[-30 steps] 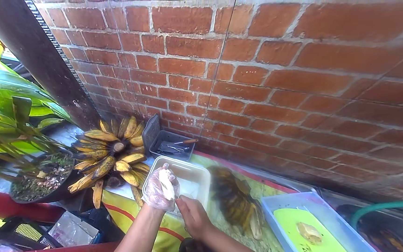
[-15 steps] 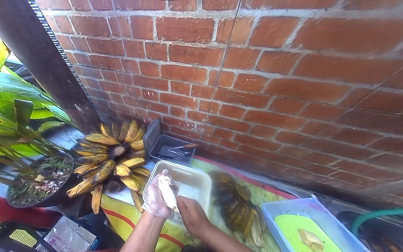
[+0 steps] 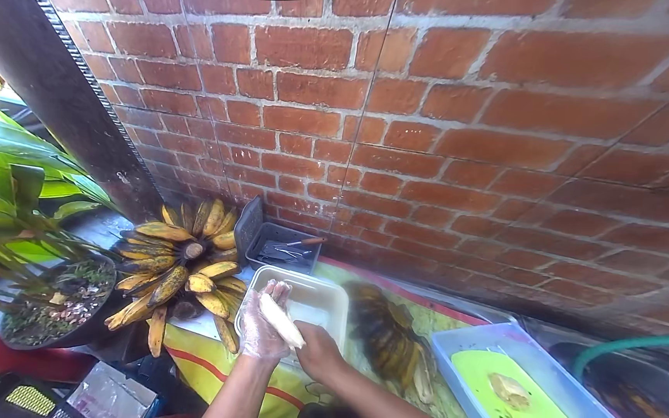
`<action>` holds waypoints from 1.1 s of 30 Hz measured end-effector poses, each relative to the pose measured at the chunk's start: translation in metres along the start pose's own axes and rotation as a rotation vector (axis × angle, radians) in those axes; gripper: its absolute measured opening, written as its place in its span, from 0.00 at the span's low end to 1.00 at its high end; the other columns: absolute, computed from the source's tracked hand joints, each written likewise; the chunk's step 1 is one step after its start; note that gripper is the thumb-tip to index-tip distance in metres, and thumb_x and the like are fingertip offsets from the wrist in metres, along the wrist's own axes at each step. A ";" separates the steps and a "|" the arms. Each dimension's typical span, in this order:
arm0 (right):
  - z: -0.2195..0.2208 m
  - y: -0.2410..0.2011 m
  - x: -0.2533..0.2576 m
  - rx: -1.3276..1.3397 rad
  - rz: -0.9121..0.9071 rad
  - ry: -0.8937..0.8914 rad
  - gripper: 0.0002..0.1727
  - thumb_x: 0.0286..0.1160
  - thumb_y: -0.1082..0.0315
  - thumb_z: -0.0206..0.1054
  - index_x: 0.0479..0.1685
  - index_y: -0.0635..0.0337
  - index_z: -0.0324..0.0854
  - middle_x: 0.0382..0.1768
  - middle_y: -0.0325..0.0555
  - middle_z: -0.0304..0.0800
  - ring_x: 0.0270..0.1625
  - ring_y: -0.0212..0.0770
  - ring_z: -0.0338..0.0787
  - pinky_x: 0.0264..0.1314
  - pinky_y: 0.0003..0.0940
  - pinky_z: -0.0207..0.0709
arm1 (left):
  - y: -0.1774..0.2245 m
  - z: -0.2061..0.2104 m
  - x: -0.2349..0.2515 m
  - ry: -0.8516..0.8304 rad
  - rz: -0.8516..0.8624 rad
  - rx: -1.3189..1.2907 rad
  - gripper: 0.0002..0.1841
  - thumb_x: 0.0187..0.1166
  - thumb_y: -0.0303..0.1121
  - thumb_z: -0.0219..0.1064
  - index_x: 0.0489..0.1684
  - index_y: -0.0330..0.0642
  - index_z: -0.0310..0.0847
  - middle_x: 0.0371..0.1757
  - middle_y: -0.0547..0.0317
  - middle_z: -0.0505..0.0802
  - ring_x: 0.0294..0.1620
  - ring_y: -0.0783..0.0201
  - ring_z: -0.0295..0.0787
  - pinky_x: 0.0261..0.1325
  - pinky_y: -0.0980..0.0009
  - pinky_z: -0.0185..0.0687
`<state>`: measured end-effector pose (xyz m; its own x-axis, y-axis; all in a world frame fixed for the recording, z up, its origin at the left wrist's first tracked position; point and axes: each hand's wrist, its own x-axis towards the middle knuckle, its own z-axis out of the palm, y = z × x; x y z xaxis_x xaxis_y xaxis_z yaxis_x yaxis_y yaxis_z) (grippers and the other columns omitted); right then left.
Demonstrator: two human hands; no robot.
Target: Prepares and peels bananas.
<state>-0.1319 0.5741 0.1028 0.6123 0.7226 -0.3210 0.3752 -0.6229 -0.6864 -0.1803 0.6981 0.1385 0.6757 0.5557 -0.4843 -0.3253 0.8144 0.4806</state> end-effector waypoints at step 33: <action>-0.034 0.091 -0.024 0.022 0.161 0.239 0.32 0.88 0.36 0.46 0.58 0.54 0.82 0.46 0.50 0.91 0.54 0.50 0.91 0.59 0.55 0.82 | 0.024 -0.001 0.114 -0.152 0.289 2.652 0.28 0.92 0.57 0.45 0.90 0.67 0.62 0.69 0.46 0.90 0.65 0.39 0.89 0.65 0.36 0.82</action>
<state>-0.0885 0.4903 0.0703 0.8102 0.5221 -0.2663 0.2461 -0.7154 -0.6539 -0.1123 0.7811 0.0940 0.8271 0.4543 -0.3308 0.4720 -0.8811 -0.0300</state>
